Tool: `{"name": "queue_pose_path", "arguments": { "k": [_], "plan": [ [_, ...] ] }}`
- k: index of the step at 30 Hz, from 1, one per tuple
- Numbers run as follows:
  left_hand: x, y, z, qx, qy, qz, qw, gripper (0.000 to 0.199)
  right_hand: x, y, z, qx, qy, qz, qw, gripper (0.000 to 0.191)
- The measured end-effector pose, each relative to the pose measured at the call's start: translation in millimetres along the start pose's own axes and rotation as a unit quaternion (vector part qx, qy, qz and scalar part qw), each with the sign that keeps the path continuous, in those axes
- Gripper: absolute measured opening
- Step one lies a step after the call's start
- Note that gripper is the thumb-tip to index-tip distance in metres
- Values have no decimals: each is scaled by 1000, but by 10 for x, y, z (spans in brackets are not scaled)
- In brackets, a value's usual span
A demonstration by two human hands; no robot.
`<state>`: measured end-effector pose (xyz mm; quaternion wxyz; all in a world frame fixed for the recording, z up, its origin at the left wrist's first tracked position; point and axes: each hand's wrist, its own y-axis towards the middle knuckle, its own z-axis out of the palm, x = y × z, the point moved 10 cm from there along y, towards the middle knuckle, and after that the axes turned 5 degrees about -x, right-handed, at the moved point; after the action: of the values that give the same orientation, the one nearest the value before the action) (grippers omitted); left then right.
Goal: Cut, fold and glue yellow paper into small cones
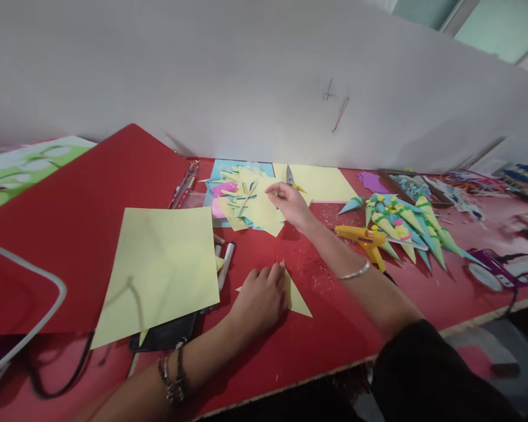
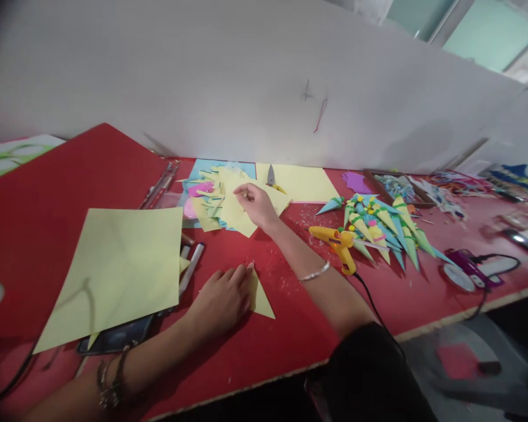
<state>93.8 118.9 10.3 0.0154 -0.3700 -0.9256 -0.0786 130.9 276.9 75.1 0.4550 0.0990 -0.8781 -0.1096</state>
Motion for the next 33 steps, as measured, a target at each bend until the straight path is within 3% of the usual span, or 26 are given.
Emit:
{"name": "queue_pose_path", "arguments": {
  "k": [5, 10, 15, 19, 24, 27, 33],
  "plan": [
    [7, -1, -1, -10, 3, -13, 1000, 47, -157, 480, 344, 9, -54, 28, 998, 25],
    [9, -5, 2, -7, 5, -12, 1000, 46, -286, 540, 379, 15, -148, 29, 988, 39],
    [10, -12, 17, -4, 7, -11, 1000, 46, -341, 291, 211, 51, -269, -13, 962, 48],
    [23, -14, 34, -7, 5, -18, 1000, 47, -463, 220, 101, 59, -350, 0, 935, 51],
    [36, -14, 26, -4, 1, -21, 1000, 47, -513, 275, 94, 58, -388, 4, 920, 29],
    [30, -21, -21, -4, -11, -11, 1000, 51, -417, 290, 22, 49, -387, -10, 921, 16],
    [59, -63, -66, -3, -95, -5, 995, 55, 73, 111, -504, -41, -349, -58, 934, 30]
  ]
}}
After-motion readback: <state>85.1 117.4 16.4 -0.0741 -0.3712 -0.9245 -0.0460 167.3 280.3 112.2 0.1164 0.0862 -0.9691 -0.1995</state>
